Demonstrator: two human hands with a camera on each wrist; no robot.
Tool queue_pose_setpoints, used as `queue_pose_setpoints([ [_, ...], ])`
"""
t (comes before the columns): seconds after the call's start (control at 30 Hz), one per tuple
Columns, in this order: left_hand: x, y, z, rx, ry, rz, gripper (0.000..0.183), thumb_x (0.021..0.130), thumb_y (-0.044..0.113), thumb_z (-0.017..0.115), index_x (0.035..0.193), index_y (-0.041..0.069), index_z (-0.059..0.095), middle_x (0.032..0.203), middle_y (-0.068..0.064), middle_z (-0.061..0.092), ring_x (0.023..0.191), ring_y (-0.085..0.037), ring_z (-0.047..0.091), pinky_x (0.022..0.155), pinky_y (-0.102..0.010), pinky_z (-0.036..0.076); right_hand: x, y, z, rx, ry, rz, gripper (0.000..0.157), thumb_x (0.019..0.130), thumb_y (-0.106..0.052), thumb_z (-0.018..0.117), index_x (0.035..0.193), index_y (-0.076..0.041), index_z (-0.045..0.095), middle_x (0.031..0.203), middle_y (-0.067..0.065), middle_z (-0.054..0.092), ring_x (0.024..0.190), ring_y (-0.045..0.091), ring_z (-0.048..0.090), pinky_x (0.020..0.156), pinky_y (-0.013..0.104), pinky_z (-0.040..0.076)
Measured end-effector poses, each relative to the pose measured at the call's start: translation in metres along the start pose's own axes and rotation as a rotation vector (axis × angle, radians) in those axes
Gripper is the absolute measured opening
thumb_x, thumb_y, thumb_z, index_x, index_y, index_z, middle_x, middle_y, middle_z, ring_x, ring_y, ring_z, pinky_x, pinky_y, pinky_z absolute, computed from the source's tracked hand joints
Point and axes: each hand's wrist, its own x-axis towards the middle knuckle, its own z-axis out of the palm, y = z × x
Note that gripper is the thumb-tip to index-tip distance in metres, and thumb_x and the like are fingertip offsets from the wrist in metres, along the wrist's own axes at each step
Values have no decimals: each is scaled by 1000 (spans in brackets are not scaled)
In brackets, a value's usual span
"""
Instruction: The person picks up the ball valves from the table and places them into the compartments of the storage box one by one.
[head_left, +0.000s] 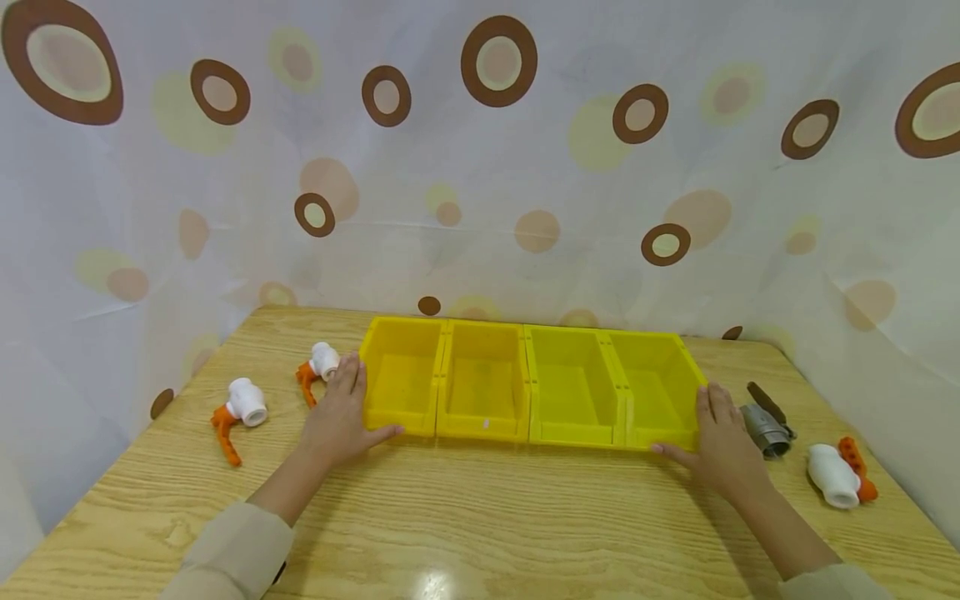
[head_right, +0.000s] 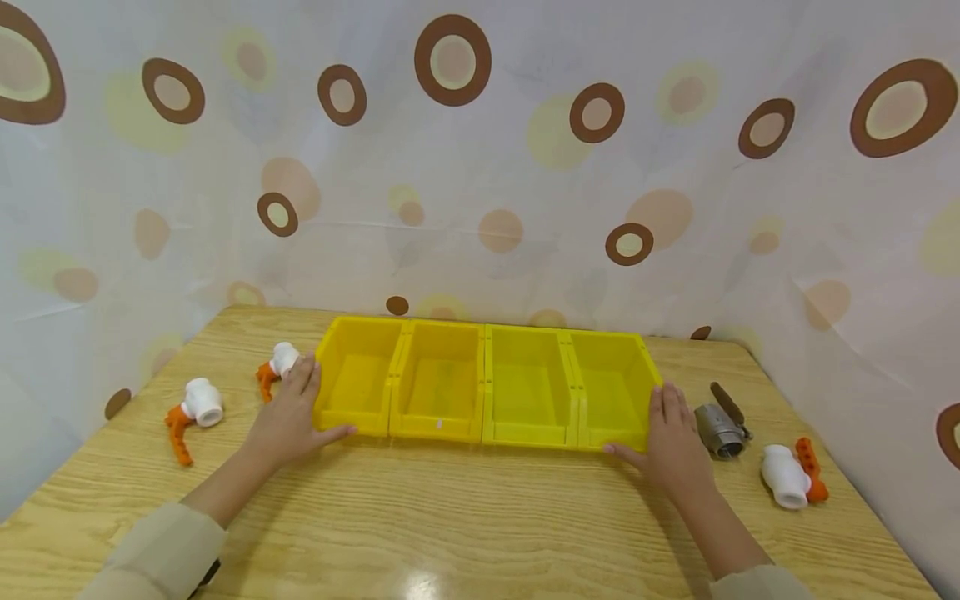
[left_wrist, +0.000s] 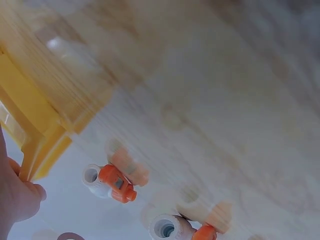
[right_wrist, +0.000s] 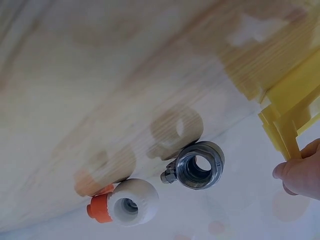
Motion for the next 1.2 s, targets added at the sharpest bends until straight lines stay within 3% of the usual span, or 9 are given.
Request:
queue_pose_setpoints([
  [0.77,-3,-1,2,19,16,4,105,75,57,66,138,-17,26,147,-32,21,138,-44,21,106,-54,34,-2,1,0,-39,35,-20,110,76,-61,62,136,22,22,140,41,22,120,62,27,77,63,46],
  [1.2,-4,0,2,14,7,10,105,76,56,66,138,-18,24,148,-33,20,138,-43,20,110,-52,27,-4,1,-1,-33,24,-9,112,76,-63,62,135,23,21,140,42,21,118,63,27,58,51,52],
])
